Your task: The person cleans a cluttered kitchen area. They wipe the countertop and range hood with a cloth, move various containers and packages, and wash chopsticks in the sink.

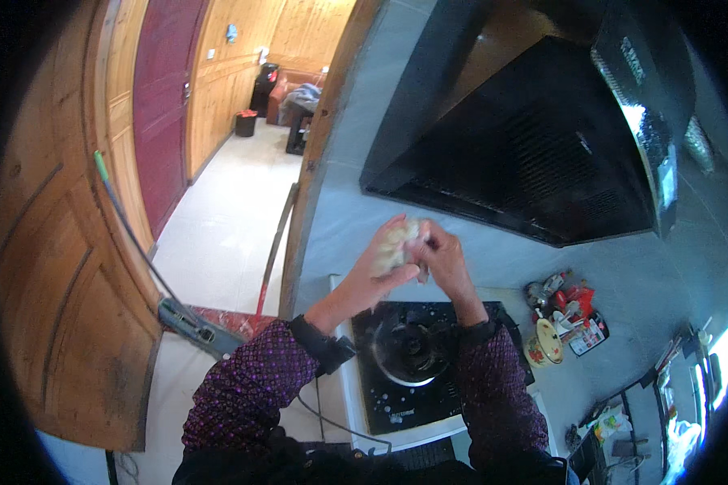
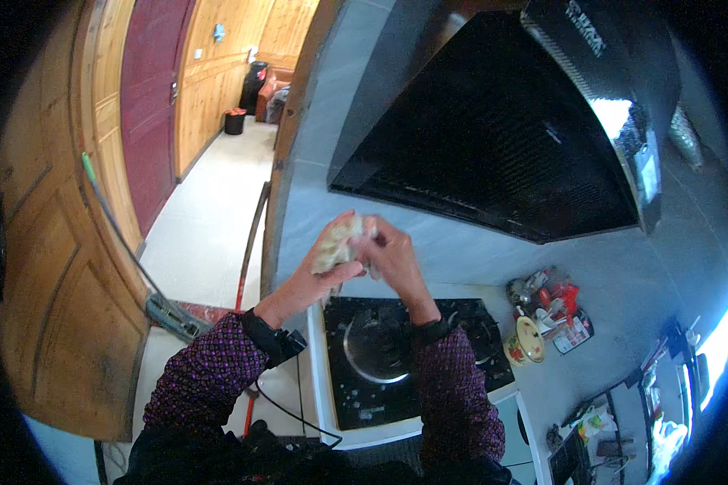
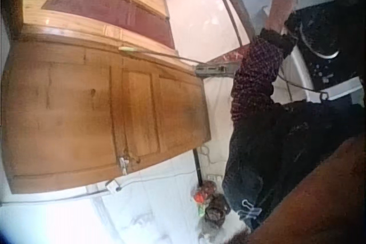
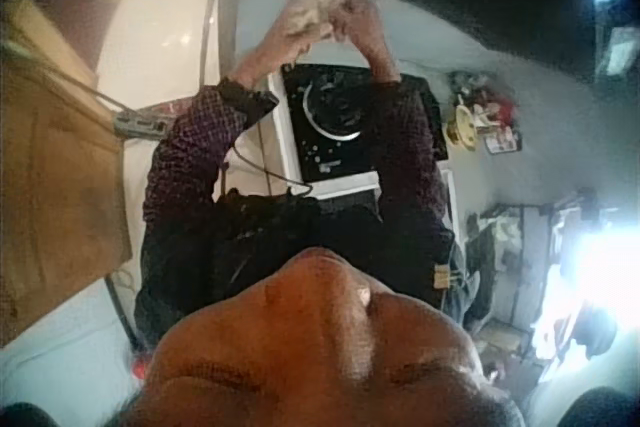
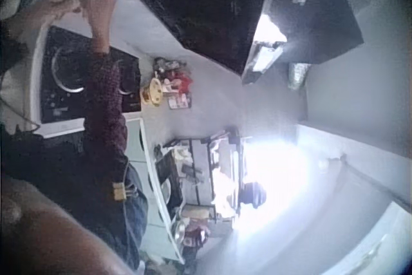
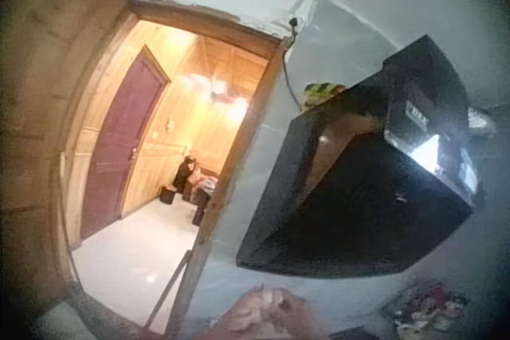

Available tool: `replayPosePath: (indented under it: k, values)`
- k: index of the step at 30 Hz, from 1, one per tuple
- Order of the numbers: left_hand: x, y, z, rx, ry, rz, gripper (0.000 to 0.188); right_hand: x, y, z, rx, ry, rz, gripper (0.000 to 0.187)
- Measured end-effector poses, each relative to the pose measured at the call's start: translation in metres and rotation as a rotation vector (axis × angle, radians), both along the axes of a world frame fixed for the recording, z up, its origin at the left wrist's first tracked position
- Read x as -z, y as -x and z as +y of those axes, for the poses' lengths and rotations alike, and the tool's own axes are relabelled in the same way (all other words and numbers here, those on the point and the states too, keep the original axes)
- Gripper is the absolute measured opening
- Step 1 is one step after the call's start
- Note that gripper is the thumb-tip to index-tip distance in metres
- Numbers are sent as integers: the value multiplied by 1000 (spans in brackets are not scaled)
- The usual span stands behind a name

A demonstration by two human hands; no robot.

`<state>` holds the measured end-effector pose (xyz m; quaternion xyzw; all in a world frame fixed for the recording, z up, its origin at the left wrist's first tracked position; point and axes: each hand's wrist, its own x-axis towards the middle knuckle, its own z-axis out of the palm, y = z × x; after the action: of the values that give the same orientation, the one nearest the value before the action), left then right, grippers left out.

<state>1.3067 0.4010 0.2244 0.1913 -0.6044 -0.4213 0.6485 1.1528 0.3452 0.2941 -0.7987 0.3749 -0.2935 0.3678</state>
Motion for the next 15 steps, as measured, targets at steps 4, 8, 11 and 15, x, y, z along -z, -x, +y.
replayPosePath:
  k: [4, 8, 11, 15]
  values:
    - [-12, -7, -16, 156, -158, 137, 42, -5, 9, 12, 23, 391, 45, 34]
    - [-47, -20, -45, 3, 95, 348, 31, 2, 31, 19, 145, 153, -162, 34]
    - [-98, -44, -74, -223, 361, 312, 31, 8, 52, 23, 209, 105, -163, 32]
    - [-172, -44, -105, -763, 787, 4, 29, 26, 69, 25, 296, 118, -81, 26]
